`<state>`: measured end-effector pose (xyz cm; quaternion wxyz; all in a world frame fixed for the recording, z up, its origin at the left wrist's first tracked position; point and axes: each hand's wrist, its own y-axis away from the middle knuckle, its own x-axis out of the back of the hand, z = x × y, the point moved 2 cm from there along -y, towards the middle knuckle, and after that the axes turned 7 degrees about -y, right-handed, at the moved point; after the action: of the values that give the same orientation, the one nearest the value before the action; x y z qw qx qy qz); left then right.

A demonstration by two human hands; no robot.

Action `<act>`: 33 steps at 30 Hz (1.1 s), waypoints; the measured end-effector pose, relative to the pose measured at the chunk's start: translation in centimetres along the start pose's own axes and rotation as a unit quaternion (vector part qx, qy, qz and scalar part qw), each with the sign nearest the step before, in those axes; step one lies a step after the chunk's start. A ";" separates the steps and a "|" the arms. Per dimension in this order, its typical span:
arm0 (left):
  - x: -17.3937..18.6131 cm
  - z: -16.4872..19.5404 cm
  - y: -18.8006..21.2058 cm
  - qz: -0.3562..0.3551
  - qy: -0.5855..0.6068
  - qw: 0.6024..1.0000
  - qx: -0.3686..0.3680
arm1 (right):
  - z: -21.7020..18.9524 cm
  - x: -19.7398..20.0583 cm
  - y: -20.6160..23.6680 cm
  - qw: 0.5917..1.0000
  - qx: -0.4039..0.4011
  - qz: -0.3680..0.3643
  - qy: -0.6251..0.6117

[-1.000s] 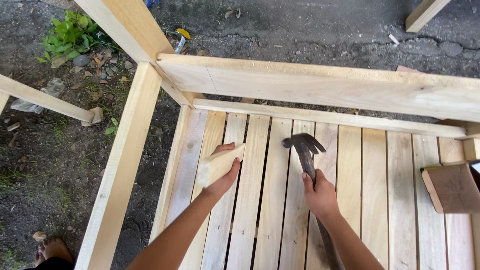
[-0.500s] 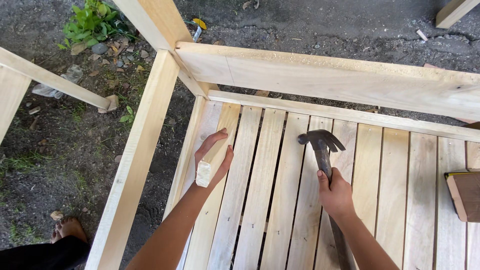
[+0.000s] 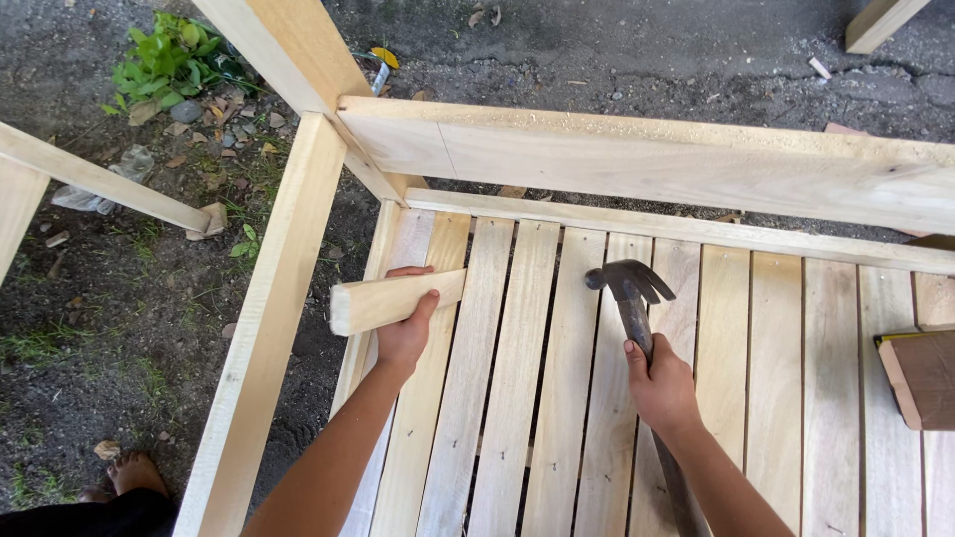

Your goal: The person sits on a slatted wooden frame under construction and hammers nails into the wooden slats using a claw hammer, holding a small wood block as a helper piece. They reposition the block and hammer along different slats, driving nails to fasten the slats to the frame.

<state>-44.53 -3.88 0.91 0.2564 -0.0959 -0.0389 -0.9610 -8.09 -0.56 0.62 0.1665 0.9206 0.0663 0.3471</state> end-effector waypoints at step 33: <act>-1.4 3.4 -0.1 -0.008 -0.123 0.980 -0.156 | -2.6 -1.1 -0.7 0.995 0.006 -0.016 0.094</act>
<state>-42.78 -2.72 3.91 0.2236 -0.2518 0.0800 -0.9382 -10.65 0.57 1.56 0.1597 0.8835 0.0982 0.4293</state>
